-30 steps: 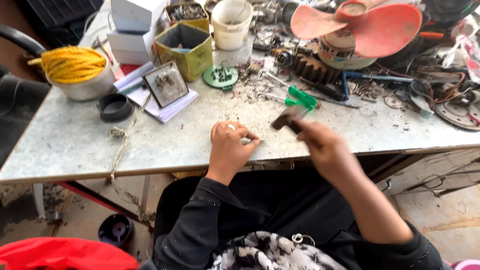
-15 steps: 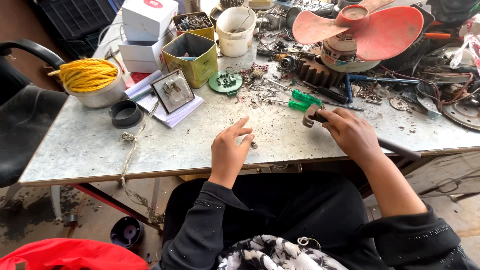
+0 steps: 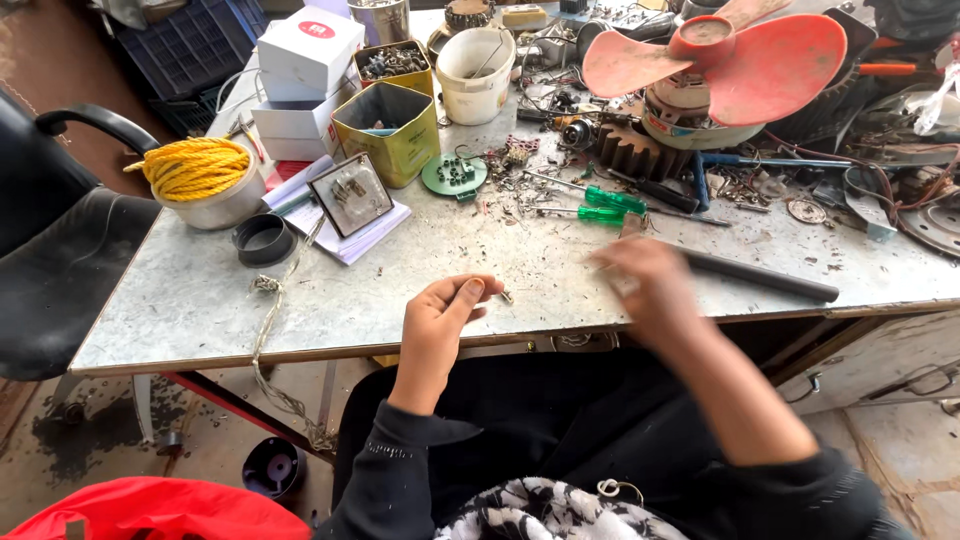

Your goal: The person disassembles a small electronic component using a screwdriver and a hammer on a cluttered workbench, removing and handling various internal parts.

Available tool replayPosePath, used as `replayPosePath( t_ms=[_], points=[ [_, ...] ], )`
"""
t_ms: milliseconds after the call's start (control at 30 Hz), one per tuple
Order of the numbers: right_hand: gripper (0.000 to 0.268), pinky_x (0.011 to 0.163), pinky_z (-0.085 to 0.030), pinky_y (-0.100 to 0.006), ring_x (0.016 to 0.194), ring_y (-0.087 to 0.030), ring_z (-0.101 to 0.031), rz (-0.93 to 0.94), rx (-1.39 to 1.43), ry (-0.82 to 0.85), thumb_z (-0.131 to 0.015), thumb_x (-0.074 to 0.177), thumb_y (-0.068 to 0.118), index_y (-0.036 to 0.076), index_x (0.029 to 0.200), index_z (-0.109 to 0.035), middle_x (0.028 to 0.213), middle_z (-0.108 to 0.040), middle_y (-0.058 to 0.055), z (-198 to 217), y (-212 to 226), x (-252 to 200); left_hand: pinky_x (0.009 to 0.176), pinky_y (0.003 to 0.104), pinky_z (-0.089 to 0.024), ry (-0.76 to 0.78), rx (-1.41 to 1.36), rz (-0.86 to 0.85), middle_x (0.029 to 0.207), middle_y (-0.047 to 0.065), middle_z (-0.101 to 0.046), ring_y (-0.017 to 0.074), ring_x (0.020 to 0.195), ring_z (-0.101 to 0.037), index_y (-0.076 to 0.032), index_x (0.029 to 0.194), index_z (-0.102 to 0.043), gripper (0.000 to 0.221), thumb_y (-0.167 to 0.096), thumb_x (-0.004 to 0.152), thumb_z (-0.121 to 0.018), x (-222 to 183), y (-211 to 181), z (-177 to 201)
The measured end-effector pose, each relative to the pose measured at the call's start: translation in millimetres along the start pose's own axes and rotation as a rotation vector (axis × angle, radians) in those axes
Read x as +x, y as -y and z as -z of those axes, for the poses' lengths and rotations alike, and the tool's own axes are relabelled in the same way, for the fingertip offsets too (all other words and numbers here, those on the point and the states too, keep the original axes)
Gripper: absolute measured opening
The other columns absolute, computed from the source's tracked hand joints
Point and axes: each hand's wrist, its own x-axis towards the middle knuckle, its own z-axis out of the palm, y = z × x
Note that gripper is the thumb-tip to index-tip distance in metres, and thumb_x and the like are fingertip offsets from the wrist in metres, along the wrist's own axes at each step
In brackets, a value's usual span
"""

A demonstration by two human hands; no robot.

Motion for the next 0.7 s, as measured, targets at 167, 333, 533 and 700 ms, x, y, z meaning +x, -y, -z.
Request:
replayPosePath(
  t_ms=[167,333,533,700],
  points=[
    [0.021,0.085,-0.049,-0.043,0.095,-0.033,-0.063,0.047,0.050,0.139,-0.077,0.084,0.020,0.007,0.100,-0.076,0.094,-0.069,-0.011,-58,58,10,0.078,0.023,-0.055,0.044,-0.165,0.045,0.098,0.006,-0.079,0.0082,0.088,-0.069,0.001,0.106,-0.078,0.023,-0.019,0.099,-0.069,-23,2,-4],
    [0.010,0.090,-0.050,-0.042,0.098,-0.031,-0.064,0.011,-0.003,0.082,-0.071,0.090,0.017,0.008,0.095,-0.074,0.094,-0.068,-0.009,-59,75,14,0.078,0.024,-0.057,0.061,-0.182,0.054,0.094,0.010,-0.080,0.0100,0.083,-0.070,0.002,0.103,-0.078,0.023,-0.019,0.097,-0.072,-45,-1,0],
    [0.013,0.071,-0.052,-0.031,0.084,-0.016,-0.066,-0.347,0.416,0.130,-0.068,0.091,0.015,0.004,0.095,-0.073,0.091,-0.067,-0.004,-23,87,-18,0.078,0.027,-0.059,0.065,-0.245,0.081,0.091,0.012,-0.080,0.0159,0.087,-0.076,0.001,0.100,-0.077,0.026,-0.024,0.097,-0.071,-70,-7,-5],
    [0.012,0.067,-0.043,-0.025,0.077,-0.012,-0.052,-0.371,0.663,0.123,-0.068,0.093,0.013,0.001,0.096,-0.069,0.091,-0.060,-0.005,10,98,-46,0.078,0.028,-0.061,0.112,-0.260,0.047,0.095,0.011,-0.081,0.0168,0.090,-0.077,-0.001,0.103,-0.077,0.031,-0.028,0.101,-0.064,-89,-23,-17]
  ],
)
